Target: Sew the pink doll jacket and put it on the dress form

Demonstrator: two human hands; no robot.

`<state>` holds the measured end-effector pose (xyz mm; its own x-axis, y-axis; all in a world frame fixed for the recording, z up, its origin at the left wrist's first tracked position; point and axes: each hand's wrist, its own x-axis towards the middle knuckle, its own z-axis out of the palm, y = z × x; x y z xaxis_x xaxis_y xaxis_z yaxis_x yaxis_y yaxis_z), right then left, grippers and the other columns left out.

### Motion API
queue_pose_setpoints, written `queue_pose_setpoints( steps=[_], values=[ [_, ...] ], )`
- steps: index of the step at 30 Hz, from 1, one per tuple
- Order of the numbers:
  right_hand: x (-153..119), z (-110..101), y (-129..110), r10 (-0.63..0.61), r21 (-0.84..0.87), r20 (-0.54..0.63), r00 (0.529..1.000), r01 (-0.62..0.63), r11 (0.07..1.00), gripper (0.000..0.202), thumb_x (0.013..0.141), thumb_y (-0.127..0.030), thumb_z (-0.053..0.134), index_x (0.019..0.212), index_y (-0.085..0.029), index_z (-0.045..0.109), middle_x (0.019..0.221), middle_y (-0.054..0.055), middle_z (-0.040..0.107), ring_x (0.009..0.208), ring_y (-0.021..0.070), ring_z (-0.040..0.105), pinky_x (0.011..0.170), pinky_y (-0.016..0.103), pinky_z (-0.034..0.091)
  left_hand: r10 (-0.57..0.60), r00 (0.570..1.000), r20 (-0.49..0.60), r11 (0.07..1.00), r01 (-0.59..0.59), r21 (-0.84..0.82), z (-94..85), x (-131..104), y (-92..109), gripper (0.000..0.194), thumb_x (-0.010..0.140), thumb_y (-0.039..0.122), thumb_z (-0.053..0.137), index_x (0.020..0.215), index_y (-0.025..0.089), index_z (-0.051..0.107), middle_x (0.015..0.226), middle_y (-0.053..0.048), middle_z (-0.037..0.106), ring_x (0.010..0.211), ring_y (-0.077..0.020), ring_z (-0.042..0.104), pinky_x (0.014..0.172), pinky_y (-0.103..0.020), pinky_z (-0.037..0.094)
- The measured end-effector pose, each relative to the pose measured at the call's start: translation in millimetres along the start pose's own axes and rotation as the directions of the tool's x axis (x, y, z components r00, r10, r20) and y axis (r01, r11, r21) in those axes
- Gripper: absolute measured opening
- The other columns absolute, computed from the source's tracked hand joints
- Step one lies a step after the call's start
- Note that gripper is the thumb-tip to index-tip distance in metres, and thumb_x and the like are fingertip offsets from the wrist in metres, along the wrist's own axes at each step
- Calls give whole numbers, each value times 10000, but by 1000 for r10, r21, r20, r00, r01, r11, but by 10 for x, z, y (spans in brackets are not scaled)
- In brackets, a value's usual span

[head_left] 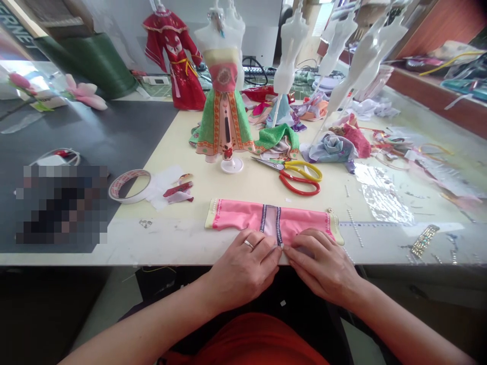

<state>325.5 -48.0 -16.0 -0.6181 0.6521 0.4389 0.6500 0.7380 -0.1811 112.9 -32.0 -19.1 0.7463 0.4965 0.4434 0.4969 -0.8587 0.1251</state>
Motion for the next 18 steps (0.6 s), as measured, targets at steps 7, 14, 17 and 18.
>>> queue_pose_setpoints(
  steps=[7, 14, 17, 18],
  values=[
    [2, -4, -2, -2, -14, -9, 1000, 1, 1000, 226, 846, -118, 489, 1033, -148, 612, 940, 97, 558, 891, 225, 488, 756, 367, 455, -2, 1000, 0, 1000, 2, -6, 5, 7, 2, 244, 857, 213, 491, 1054, 101, 582, 1039, -100, 580, 956, -230, 497, 900, -422, 399],
    [-11, -4, 0, 3, -10, -10, 1000, -3, 1000, 235, 841, -112, 492, 1043, -151, 606, 947, 95, 561, 897, 222, 492, 767, 369, 458, -11, 1000, 5, 1000, 11, -8, -2, 6, 5, 241, 862, 214, 479, 1053, 107, 580, 1030, -99, 583, 950, -225, 496, 900, -423, 401],
    [-17, 5, -1, 15, -8, -6, 1000, -15, 1000, 221, 851, -126, 485, 1033, -165, 604, 950, 88, 565, 896, 220, 491, 757, 367, 462, -7, 1000, 8, 1000, 7, -4, 5, 3, 3, 243, 858, 209, 487, 1055, 101, 578, 1031, -103, 584, 952, -228, 498, 895, -422, 406],
    [-22, 12, -3, 19, -4, -8, 1000, -19, 1000, 211, 849, -129, 490, 1024, -161, 605, 951, 89, 565, 898, 221, 492, 757, 368, 461, -4, 1000, 6, 1000, 4, -1, 8, 1, 2, 246, 856, 207, 490, 1059, 98, 576, 1035, -105, 585, 954, -229, 500, 895, -422, 406]
  ],
)
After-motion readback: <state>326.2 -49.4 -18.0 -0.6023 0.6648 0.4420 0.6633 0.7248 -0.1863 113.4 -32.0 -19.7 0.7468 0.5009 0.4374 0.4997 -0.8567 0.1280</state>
